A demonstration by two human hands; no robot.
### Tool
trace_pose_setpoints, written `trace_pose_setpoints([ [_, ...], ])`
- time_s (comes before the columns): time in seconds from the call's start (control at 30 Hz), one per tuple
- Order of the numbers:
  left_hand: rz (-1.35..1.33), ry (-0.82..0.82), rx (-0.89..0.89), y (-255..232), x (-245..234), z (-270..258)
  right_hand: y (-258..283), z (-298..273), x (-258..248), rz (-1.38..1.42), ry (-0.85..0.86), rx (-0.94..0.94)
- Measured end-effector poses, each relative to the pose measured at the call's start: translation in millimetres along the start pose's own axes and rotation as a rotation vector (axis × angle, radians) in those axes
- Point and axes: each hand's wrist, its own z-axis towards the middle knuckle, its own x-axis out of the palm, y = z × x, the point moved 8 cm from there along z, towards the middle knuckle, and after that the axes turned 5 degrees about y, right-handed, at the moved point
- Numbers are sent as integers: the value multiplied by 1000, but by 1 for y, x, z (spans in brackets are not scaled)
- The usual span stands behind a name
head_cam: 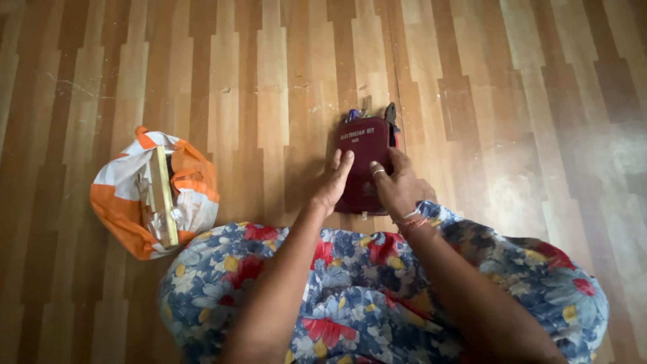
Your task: The person opens a maroon electrician tool kit and removes several tools, including pliers, screwdrivers, and wrenches, placing them on the floor. They then place the tools back into the kit and close it.
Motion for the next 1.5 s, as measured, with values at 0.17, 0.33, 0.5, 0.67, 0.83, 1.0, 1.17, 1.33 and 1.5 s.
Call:
trace_pose_setpoints([
  [0.17,-124,53,172,-40,8,-11,62,-22,1,172,-185,-701],
  [0.33,-274,114,74,-38,-14,-9,69,-35,33,-129,-234,-903],
  [0.5,-192,173,-51,-16,-42,6,82,-52,57,-180,-163,-1077],
  [0.67,-90,65,5,9,-89,17,89,-27,57,138,-238,-991],
  [0.83,57,-38,28,21,-120,16,86,27,73,321,-300,-660],
  [1.0,188,-100,75,17,-131,4,77,84,129,834,414,-193],
  [1.17,214,-86,64,15,-138,5,90,99,141,839,439,-161],
  [1.33,124,-3,-26,27,-141,14,100,96,152,1116,429,-186],
  [1.5,225,-36,-112,34,-154,18,123,97,106,1226,378,-284],
])
